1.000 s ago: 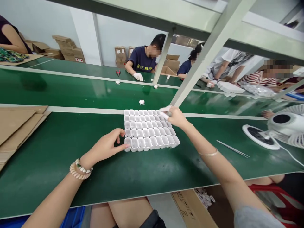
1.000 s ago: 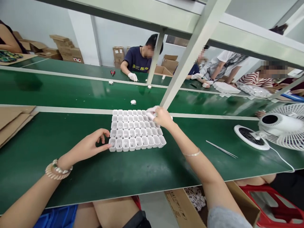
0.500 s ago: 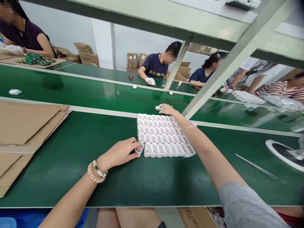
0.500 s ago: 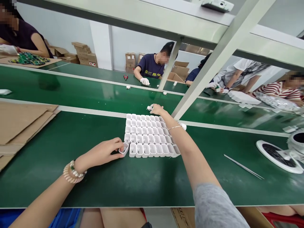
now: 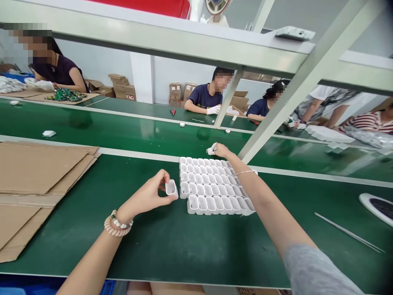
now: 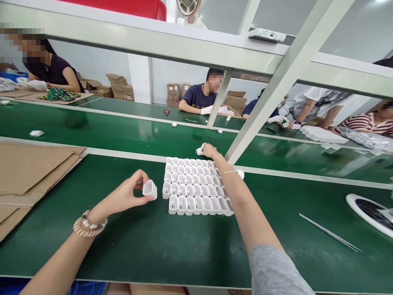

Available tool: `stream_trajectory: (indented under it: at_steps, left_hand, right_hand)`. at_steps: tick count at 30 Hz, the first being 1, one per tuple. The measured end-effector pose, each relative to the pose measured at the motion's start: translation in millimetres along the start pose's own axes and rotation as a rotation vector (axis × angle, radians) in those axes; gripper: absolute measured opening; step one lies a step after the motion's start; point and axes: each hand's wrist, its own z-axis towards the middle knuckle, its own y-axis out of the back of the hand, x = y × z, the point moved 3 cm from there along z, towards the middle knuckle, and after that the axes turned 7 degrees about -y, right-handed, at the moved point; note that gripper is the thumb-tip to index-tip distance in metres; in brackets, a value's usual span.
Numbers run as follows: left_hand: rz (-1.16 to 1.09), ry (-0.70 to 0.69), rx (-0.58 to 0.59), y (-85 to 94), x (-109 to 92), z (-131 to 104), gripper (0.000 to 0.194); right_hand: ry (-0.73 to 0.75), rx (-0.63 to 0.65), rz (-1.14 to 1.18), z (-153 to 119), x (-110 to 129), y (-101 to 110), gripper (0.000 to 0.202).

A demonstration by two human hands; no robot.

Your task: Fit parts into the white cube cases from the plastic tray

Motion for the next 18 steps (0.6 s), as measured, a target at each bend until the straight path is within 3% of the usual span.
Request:
stream_trajectory:
  at_steps: [3,5,7,10,14,18]
  left_hand:
    - [0.128,-0.071,-0.204,1.8,0,0,0.04]
    - [0.262,-0.121,-0.298,2.5,-3,0,0.041]
    - [0.373,-0.19,-0.347,2.5,-7,1,0.039]
    - [0.467,-0.333,-0.392,0.9,-13,1,0.038]
    - [0.533,-0.46,-0.431,-3.2,-18,-1,0.04]
    - [0.573,-0.546,-0.451,-5.2,-24,-3,0.043]
  right_hand:
    - [0.034,-0.015,0.055,-12,11,6,0.026]
    - [0.13,-0.026,0.159,-33,26,13,0.027]
    - [0.289,-0.052,0.343,-71,48,23,0.032]
    - [0.476,-0.087,0.523,-148,81,34,0.037]
    - [0.634,-0.208,0.446,-233,112,34,0.033]
    - [0.876,-0.389,0.244,-256,119,22,0.028]
